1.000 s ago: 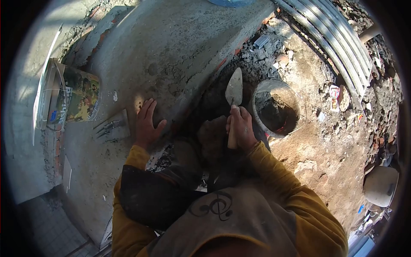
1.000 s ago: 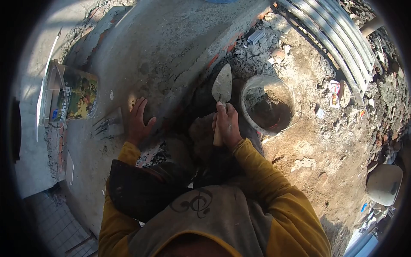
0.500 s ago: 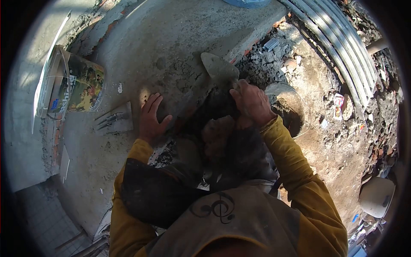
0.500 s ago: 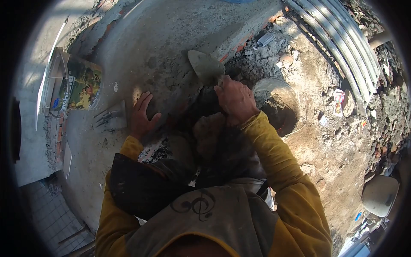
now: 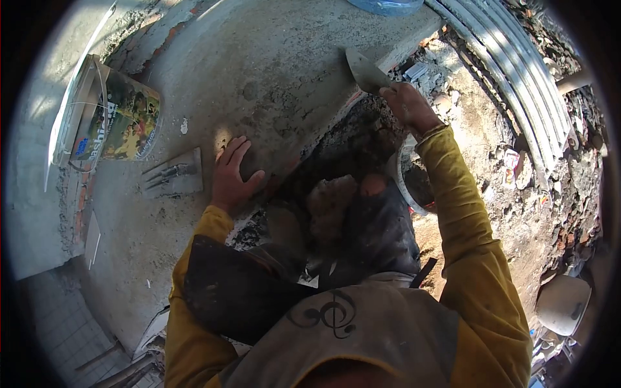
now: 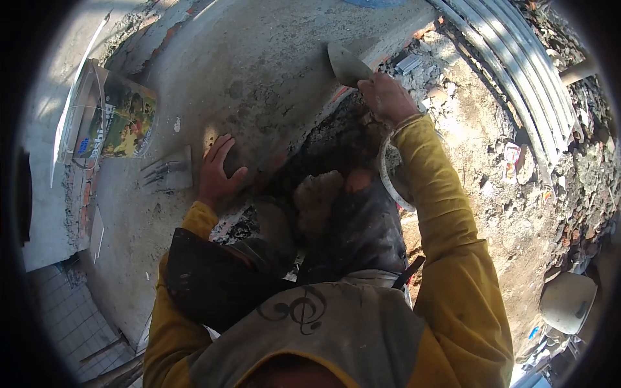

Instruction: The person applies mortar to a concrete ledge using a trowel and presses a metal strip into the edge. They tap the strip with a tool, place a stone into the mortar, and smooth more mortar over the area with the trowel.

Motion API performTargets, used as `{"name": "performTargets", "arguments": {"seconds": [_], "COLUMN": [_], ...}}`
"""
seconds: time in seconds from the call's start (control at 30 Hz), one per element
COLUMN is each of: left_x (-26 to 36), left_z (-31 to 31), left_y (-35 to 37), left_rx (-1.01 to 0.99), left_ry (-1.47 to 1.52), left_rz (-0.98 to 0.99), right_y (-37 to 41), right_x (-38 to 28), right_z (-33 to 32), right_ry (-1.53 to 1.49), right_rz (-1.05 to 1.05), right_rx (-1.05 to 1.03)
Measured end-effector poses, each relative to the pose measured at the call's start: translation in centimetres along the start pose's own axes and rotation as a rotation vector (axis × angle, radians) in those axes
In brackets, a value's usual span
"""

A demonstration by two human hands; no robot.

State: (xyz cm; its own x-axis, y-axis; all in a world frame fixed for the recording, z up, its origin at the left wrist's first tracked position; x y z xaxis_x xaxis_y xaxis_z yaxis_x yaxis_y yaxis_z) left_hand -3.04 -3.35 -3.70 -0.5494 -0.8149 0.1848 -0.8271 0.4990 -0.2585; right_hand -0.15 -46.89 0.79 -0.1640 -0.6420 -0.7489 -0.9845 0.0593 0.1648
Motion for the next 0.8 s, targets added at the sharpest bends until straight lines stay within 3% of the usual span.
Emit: {"name": "performTargets", "arguments": {"seconds": [0.07,0.13,0.2,0.3,0.37,0.6,0.67,0.8], "left_x": [-0.1,0.2,0.2,0.1,0.0,-0.4,-0.3,-0.5], "left_z": [0.0,-0.2,-0.3,-0.1,-0.1,0.2,0.1,0.2], "left_y": [-0.2,-0.3,-0.2,-0.3,-0.2,-0.3,-0.3,-0.3], "left_rx": [-0.001,-0.006,-0.020,-0.009,-0.003,0.006,-0.003,-0.016], "left_ry": [0.015,0.004,-0.009,0.015,-0.004,0.018,0.014,0.025], "left_rz": [0.001,-0.004,-0.003,0.008,0.018,0.035,0.021,0.021], "right_y": [1.2,2.3,2.8,5.2,6.1,4.6,5.8,7.9], "right_x": [-0.2,-0.9,-1.0,-5.7,-7.6,-7.4,-8.1,-8.6], "right_z": [1.1,3.0,5.6,8.0,9.2,9.0,10.7,10.9], "right_ry": [-0.182,-0.205,0.055,0.037,0.069,0.026,0.059,-0.016], "right_rz": [0.199,0.258,0.054,0.083,-0.021,0.100,-0.074,-0.112], "right_rx": [-0.009,-0.032,0.115,0.026,-0.113,0.038,-0.061,-0.194]}}
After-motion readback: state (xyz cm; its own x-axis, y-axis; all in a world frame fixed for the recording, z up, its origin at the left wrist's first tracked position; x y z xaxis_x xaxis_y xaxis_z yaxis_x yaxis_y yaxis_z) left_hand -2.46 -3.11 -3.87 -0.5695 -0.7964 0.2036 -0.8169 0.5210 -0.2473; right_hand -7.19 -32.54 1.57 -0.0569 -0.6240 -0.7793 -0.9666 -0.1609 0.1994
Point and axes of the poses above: each hand's wrist, its own y-axis away from the middle knuckle, its own z-axis out of the palm, x = y × z, the point moved 1 cm from there along -y, towards the middle knuckle, and after that the axes turned 10 degrees about -y, right-handed, at the moved point
